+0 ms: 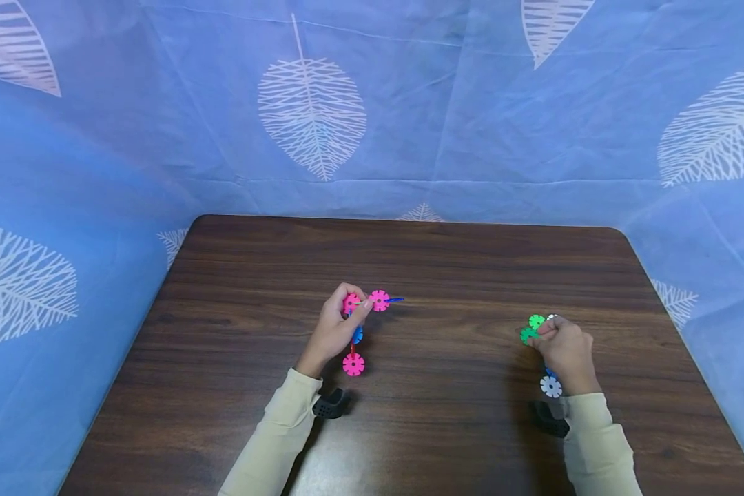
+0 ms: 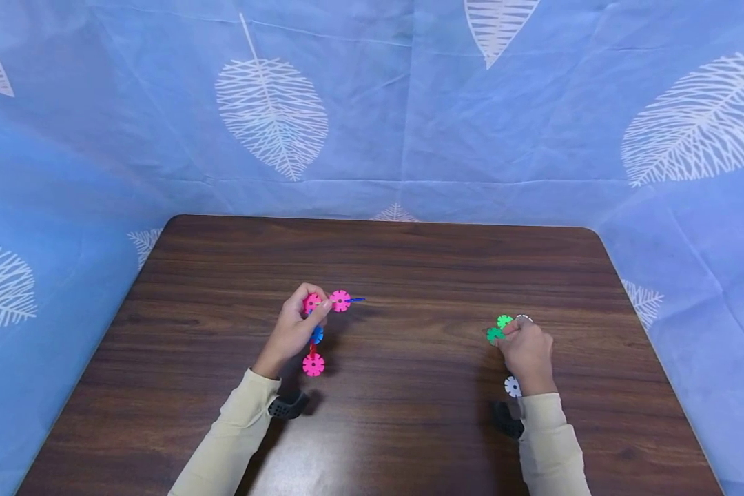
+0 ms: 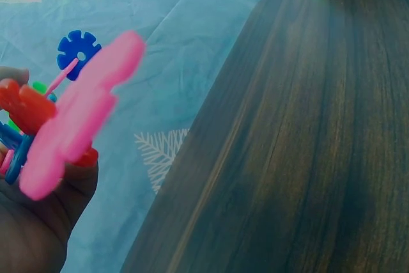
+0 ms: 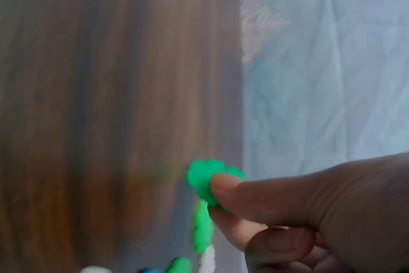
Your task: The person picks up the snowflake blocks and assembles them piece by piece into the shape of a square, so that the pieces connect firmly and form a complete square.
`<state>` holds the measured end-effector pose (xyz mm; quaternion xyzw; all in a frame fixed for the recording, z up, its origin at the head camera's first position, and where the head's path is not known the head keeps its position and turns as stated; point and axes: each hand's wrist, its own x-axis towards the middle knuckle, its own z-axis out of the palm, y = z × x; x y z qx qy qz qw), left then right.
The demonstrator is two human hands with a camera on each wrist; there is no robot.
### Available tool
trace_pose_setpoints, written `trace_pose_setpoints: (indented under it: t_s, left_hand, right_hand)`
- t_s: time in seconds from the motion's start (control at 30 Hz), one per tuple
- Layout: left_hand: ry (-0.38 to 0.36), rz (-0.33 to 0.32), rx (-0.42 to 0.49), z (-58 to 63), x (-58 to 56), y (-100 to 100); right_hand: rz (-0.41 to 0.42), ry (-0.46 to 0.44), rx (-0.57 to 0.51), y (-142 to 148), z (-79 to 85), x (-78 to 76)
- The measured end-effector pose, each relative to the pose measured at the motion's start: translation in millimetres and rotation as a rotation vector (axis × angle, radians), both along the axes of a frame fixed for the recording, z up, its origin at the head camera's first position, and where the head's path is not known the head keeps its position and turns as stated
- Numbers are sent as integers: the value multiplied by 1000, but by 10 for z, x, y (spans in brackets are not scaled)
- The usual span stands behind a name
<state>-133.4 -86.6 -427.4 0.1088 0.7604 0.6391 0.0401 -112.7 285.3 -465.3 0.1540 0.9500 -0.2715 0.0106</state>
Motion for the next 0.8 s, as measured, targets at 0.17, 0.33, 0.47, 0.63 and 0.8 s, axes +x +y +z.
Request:
trace_pose_setpoints:
  t_s: [0.17, 0.33, 0.47, 0.63, 0.8]
  left_hand:
    - [-10, -1, 5, 1, -2, 4]
    - [-3, -5, 16, -7, -4, 9]
    - [4, -16, 31, -1, 9, 20]
    - [16, -26, 21, 9, 18, 47]
    - [21, -36, -11, 2, 26, 73]
  right_hand:
    - [115, 32, -105, -118, 120, -15]
    - [206, 12, -394, -360, 199, -74]
    - [259, -20, -597, -568, 212, -122]
    - [315, -26, -691, -817, 237, -176]
    - [363, 10, -723, -1026, 306, -191]
